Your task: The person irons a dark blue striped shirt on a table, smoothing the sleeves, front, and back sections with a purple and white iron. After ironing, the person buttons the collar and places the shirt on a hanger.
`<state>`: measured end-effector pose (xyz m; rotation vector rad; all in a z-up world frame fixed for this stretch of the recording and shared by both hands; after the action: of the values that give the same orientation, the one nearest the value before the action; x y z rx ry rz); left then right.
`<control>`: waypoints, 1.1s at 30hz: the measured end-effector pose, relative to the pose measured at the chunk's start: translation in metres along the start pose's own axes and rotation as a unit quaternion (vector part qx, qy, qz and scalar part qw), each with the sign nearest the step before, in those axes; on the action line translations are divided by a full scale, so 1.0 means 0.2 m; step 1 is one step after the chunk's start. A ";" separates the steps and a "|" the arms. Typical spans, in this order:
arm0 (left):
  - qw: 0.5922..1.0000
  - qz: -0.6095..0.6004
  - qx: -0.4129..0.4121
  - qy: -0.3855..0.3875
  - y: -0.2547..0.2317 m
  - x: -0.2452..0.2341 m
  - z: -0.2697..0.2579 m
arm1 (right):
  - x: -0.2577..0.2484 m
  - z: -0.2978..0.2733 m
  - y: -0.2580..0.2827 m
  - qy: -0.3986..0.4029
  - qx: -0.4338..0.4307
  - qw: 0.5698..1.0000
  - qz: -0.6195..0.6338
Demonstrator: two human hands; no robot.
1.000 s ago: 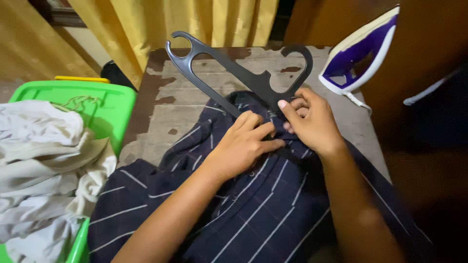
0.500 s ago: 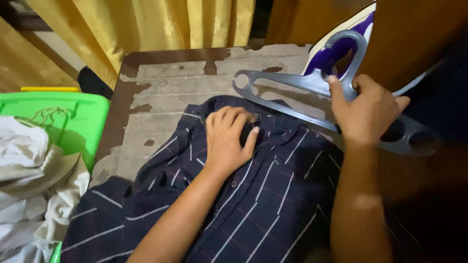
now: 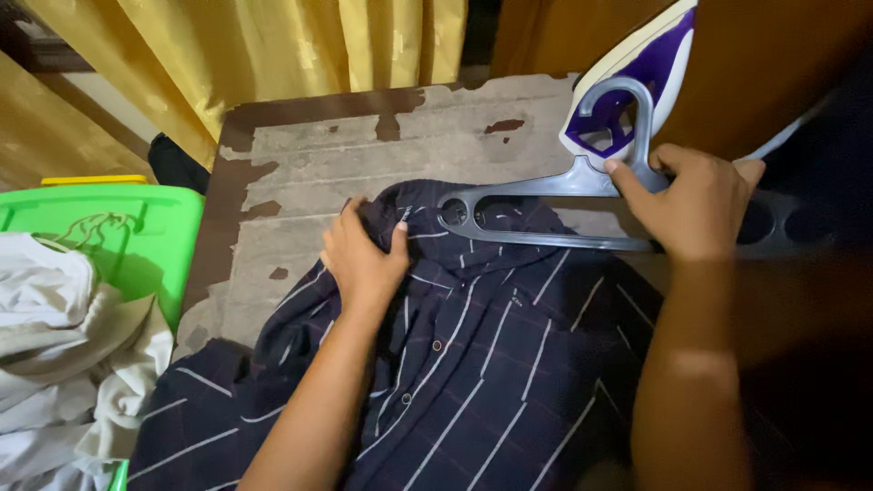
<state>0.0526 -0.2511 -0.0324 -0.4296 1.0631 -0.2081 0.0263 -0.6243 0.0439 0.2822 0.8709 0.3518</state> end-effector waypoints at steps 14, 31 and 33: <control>0.978 -0.113 0.144 -0.095 -0.23 -0.23 -0.03 | 0.14 0.03 0.30 0.022 -0.034 0.994 0.103; 0.942 -0.044 0.308 -0.126 -0.40 -0.36 -0.11 | 0.45 -0.11 0.68 0.021 -0.036 0.971 0.236; 0.922 -0.088 0.376 -0.021 -0.41 -0.29 -0.13 | 0.49 -0.09 0.64 0.046 -0.031 0.944 0.327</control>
<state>0.0050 -0.3095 0.0378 0.1702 0.8237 -0.7354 0.0477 -0.4663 0.0137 0.4999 0.8387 1.0148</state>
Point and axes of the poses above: each hand's wrist, its own z-axis towards the middle knuckle, its own x-axis out of the palm, y = z × x, the point moved 4 cm from there along z, towards the middle knuckle, and after that the axes turned 15 degrees about z, right-handed, at the moved point
